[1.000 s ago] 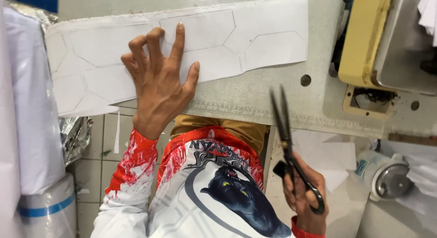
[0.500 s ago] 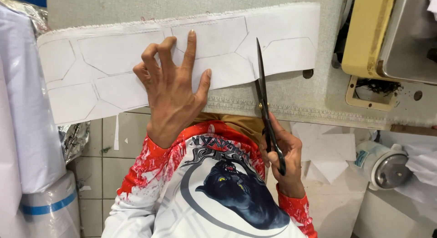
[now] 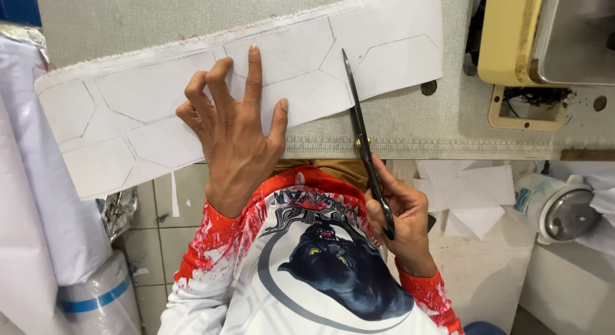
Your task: A person uses industrial scissors to cut out specific pattern shapes from a large sheet of white fabric on a workbench.
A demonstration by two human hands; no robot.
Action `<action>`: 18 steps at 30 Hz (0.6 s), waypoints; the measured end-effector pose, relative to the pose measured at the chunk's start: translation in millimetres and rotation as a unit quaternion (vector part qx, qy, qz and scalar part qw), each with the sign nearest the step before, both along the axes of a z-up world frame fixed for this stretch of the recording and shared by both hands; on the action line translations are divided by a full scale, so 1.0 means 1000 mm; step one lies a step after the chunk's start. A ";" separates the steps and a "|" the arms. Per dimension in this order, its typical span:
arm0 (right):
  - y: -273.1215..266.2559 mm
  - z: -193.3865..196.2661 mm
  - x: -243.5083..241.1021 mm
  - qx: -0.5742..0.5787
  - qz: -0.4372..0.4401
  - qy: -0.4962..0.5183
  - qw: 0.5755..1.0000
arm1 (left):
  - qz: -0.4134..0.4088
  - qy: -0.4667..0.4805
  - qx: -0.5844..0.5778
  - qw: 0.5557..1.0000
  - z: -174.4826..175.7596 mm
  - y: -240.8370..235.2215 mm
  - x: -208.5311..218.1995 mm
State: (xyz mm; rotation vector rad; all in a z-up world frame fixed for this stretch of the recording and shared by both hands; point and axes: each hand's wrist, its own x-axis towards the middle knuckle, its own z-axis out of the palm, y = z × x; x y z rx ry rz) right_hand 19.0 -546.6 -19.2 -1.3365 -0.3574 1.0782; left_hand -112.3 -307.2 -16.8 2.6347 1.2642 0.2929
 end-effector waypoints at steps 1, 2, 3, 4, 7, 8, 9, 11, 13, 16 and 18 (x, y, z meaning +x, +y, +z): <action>0.003 0.001 -0.001 0.016 -0.010 0.002 1.000 | 0.000 0.003 -0.008 1.000 0.002 -0.001 0.000; 0.007 0.002 -0.003 0.033 -0.019 0.004 0.999 | 0.000 0.006 -0.016 1.000 0.004 -0.001 0.000; 0.010 0.002 -0.001 0.034 -0.023 0.004 0.999 | -0.003 0.007 -0.015 1.000 0.004 -0.003 -0.001; 0.014 0.002 0.001 0.036 -0.009 -0.005 0.999 | -0.005 0.002 -0.013 1.000 0.005 -0.004 -0.001; 0.022 0.004 0.005 0.028 -0.002 0.005 1.000 | -0.010 0.000 -0.014 1.000 0.005 -0.008 -0.003; 0.025 0.004 0.007 0.019 -0.003 0.023 1.000 | -0.009 0.001 -0.017 1.000 0.005 -0.010 -0.003; 0.027 0.006 0.006 0.020 -0.004 0.023 1.000 | -0.009 0.001 -0.015 1.000 0.005 -0.009 -0.003; 0.030 0.009 0.003 -0.015 -0.007 -0.006 1.000 | -0.005 0.001 -0.016 1.000 0.005 -0.010 -0.004; 0.032 0.012 0.004 -0.012 -0.008 -0.007 1.000 | -0.004 0.003 -0.022 1.000 0.005 -0.009 -0.005; 0.029 0.008 0.010 0.005 -0.011 0.012 1.000 | -0.006 0.006 -0.026 1.000 0.004 -0.009 -0.005; 0.032 0.006 0.016 0.020 -0.011 0.033 0.999 | -0.008 0.007 -0.022 1.000 0.005 -0.009 -0.006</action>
